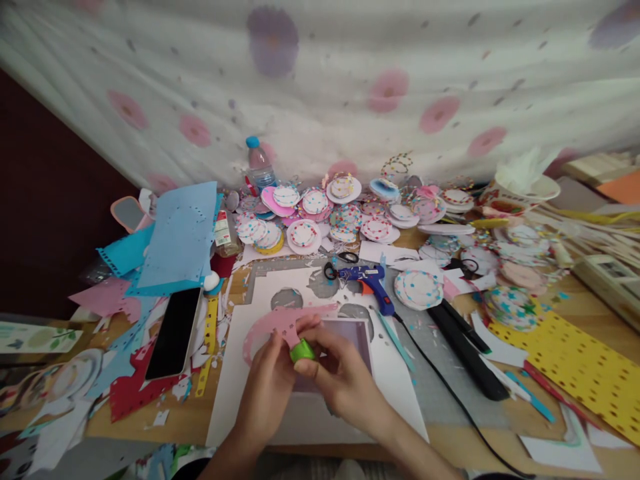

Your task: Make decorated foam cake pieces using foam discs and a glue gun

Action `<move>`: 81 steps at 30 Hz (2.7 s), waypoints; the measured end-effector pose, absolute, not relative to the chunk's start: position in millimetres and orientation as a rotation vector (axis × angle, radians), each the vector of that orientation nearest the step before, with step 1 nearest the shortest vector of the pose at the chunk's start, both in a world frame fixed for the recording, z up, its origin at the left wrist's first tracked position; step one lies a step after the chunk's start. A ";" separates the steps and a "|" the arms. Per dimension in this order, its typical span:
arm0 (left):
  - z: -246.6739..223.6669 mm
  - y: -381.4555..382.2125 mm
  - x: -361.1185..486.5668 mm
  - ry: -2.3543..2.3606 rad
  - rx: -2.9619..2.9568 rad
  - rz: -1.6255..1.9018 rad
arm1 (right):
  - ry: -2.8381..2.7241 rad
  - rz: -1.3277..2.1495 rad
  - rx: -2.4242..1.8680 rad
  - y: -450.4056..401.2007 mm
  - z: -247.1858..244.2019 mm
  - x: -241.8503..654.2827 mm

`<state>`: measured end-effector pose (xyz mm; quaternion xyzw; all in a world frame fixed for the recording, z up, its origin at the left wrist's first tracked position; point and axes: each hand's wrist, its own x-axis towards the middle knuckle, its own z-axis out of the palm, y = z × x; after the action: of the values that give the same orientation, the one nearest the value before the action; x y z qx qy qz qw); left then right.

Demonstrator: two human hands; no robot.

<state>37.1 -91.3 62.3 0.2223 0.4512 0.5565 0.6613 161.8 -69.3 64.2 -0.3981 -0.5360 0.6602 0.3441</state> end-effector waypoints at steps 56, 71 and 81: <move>45.7 -95.7 -35.8 1.680 1.232 0.709 | -2.216 0.804 -1.159 -76.1 39.5 188.9; 40.5 -94.5 -16.7 1.764 1.158 1.131 | -1.485 1.286 -1.037 -71.3 44.4 196.6; 56.6 -118.2 -9.0 1.622 0.921 1.363 | -1.580 1.342 -1.018 -84.2 41.5 205.1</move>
<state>-9.0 -118.2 56.6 0.3649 0.6421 0.5398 0.4039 205.1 -84.2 41.5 -0.4033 -0.6257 0.5316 0.4040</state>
